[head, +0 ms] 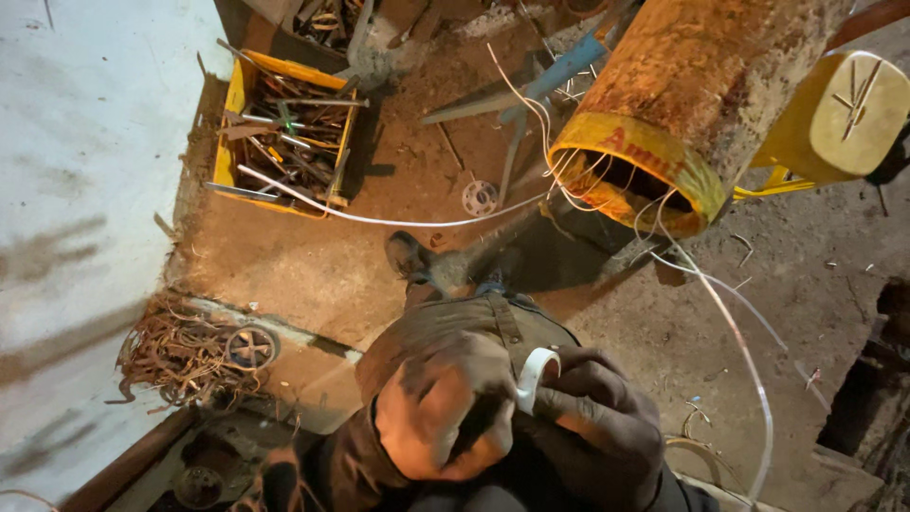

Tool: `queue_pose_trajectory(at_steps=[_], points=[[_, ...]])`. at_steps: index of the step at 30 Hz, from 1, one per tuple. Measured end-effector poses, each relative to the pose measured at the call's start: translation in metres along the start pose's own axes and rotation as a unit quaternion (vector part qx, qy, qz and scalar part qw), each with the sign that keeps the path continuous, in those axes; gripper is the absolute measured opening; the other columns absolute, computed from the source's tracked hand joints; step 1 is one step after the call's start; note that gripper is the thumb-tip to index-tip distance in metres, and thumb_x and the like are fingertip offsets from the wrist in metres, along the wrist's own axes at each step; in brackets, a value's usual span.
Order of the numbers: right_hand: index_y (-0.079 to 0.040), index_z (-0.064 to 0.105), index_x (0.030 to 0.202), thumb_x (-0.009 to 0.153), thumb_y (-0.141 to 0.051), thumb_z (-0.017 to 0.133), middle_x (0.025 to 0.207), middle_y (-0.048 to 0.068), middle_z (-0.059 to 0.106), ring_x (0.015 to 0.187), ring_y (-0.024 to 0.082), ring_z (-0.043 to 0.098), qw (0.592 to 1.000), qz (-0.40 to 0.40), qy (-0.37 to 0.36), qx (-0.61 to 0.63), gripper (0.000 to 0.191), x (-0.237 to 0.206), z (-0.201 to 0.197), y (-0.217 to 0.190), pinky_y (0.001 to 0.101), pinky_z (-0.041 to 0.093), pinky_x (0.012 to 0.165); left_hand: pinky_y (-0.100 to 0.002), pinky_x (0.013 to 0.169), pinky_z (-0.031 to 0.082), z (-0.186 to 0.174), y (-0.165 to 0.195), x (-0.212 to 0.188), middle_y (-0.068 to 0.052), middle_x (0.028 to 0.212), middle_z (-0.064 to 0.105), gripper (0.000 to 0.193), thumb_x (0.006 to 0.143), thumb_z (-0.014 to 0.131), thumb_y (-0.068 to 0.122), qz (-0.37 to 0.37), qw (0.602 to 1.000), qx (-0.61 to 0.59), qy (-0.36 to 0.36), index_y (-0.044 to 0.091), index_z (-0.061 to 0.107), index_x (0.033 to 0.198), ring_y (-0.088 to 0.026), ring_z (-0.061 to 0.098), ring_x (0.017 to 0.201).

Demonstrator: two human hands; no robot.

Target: The person sits on the ground and works at the open mouth of a large rusty metal tube, threading and twisting thin white wires inside it. They pull a tape roll from their pocket, tear off pieces, and press tape around the wires at the tube opening, then continue arranging the wires.

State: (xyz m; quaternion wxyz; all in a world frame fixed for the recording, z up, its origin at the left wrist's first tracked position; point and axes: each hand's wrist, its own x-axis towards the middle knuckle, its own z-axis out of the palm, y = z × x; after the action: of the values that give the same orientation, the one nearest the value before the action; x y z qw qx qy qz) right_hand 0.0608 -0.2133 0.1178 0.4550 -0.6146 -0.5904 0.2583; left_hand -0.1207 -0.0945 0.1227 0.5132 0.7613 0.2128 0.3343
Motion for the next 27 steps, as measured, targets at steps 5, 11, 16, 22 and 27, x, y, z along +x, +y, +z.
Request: queue_pose_trajectory(at_steps=[5, 11, 16, 22, 27], points=[[-0.006, 0.07, 0.099, 0.068, -0.007, 0.089, 0.085, 0.005, 0.068, 0.086, 0.025, 0.073, 1.0, -0.002, 0.011, -0.007, 0.037, 0.011, -0.005, 0.008, 0.0368, 0.06, 0.08, -0.037, 0.086, 0.059, 0.002, -0.002, 0.01, -0.01, 0.109, 0.068, 0.029, 0.091, 0.08, 0.005, 0.015, 0.999, 0.023, 0.031, 0.007, 0.069, 0.117, -0.027, 0.073, 0.098], [-0.01, 0.073, 0.091, 0.066, -0.014, 0.096, 0.085, 0.006, 0.068, 0.08, 0.025, 0.07, 0.998, 0.011, 0.012, -0.069, 0.035, 0.021, -0.016, 0.017, 0.0352, 0.057, 0.07, -0.035, 0.078, 0.061, 0.006, -0.013, 0.031, -0.01, 0.096, 0.073, 0.022, 0.085, 0.082, 0.005, -0.022, 0.999, 0.005, -0.033, 0.007, 0.071, 0.104, -0.027, 0.074, 0.089], [-0.009, 0.075, 0.096, 0.071, -0.011, 0.09, 0.088, 0.005, 0.069, 0.085, 0.025, 0.071, 0.997, 0.0, -0.012, -0.072, 0.029, 0.013, -0.024, 0.024, 0.0351, 0.058, 0.073, -0.036, 0.073, 0.06, 0.024, -0.011, 0.036, -0.009, 0.095, 0.07, 0.021, 0.08, 0.077, 0.006, -0.042, 0.996, 0.073, -0.031, 0.007, 0.068, 0.099, -0.028, 0.073, 0.084], [-0.003, 0.073, 0.108, 0.088, -0.013, 0.076, 0.112, 0.01, 0.071, 0.105, 0.024, 0.07, 0.991, 0.097, 0.064, 0.069, 0.023, 0.008, -0.032, 0.042, 0.032, 0.056, 0.089, -0.043, 0.082, 0.055, 0.04, -0.029, 0.043, -0.011, 0.099, 0.064, 0.024, 0.083, 0.077, 0.012, 0.011, 0.98, 0.191, -0.046, 0.008, 0.069, 0.105, -0.035, 0.065, 0.091], [0.001, 0.069, 0.117, 0.099, -0.014, 0.063, 0.1, 0.006, 0.07, 0.086, 0.013, 0.062, 0.886, 0.341, 0.183, 0.257, 0.025, 0.017, -0.047, 0.082, 0.0275, 0.051, 0.076, -0.053, 0.098, 0.05, 0.062, -0.064, 0.059, -0.025, 0.129, 0.055, 0.05, 0.075, 0.07, 0.022, 0.144, 0.954, 0.261, -0.016, 0.0, 0.065, 0.12, -0.044, 0.057, 0.114]])
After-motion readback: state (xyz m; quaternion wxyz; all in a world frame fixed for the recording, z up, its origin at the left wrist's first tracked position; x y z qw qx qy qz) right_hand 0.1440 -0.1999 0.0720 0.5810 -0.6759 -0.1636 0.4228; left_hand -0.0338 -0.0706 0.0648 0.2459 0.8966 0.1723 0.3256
